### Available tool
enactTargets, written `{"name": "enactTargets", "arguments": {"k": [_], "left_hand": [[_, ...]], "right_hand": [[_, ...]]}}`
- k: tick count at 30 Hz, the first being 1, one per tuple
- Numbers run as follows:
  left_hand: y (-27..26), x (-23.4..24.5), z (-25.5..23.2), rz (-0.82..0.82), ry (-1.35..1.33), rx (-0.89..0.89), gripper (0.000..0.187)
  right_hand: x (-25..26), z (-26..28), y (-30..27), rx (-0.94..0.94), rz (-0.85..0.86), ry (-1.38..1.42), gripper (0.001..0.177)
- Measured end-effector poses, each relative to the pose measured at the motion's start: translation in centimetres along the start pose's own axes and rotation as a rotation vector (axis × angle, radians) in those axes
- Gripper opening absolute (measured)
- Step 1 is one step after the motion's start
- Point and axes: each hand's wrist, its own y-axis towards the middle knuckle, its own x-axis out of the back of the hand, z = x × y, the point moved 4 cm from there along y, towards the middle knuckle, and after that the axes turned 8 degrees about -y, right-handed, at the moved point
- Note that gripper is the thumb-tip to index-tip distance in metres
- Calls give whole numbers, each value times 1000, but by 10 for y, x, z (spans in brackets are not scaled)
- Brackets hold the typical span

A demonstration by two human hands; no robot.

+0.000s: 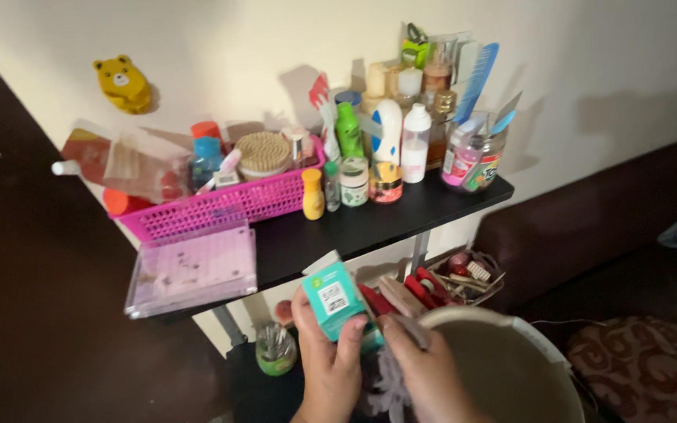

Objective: The person wipes a small plastic case and several cosmetic bottles with a cloth, then places them on a shelf. They wipe the shelf surface, move a basket, and wipe the area again. Finally, they pick up a bottle from the floor and place it on the shelf.

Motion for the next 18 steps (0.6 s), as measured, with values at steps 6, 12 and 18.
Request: {"name": "enactTargets", "arguments": {"k": [6, 12, 18], "left_hand": [[55, -72, -16, 89, 269, -58, 61], [108, -142, 15, 69, 343, -158, 65], [139, -179, 52, 43, 388, -267, 63]], "right_hand": [[48, 62, 18, 174, -130, -43, 34], [92, 106, 65, 467, -258, -210, 34], [111, 110, 114, 409, -235, -358, 39]]}}
